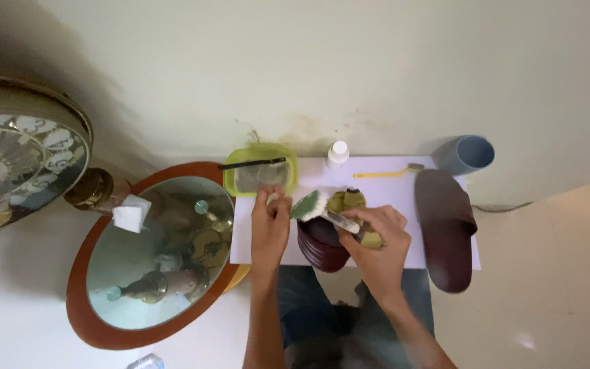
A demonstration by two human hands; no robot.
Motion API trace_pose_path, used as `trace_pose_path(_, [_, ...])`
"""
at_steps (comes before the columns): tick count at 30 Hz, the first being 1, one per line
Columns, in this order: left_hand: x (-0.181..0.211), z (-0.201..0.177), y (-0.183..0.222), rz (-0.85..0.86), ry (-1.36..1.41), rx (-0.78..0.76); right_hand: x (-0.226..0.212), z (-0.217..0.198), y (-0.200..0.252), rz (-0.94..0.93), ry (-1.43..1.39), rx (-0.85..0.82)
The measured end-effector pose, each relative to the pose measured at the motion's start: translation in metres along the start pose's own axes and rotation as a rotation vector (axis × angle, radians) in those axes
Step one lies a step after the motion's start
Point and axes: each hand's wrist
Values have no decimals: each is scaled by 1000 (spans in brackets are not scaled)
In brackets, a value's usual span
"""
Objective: Cleaning a brown sandal using a brush, cleaning liquid, and a cloth on a workbench.
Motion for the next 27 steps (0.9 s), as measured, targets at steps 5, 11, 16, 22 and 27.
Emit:
trace_pose_path(5, [-57,-17,-22,-38,-48,26,-7,-3,-9,-26,11,10])
trace_pose_path(11, [6,7,-4,51,-108,19,4,-2,-6,-23,65,-25])
trace_pose_path(16, [-50,-7,-32,80,-340,116,-7,-15,-23,-133,186,-76])
trace_pose_path(22, [-15,14,9,64,0,293,-24,-35,-44,-381,370,-280])
trace_pose_path(27, [-19,47,37,33,343,307,-25,-49,-60,-550,548,-461])
Point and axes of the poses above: each hand's wrist, its own y-axis away from the middle knuckle, its own z-axis out of the palm, x = y × z, and after that the axes turned 9 degrees about -x, right-handed
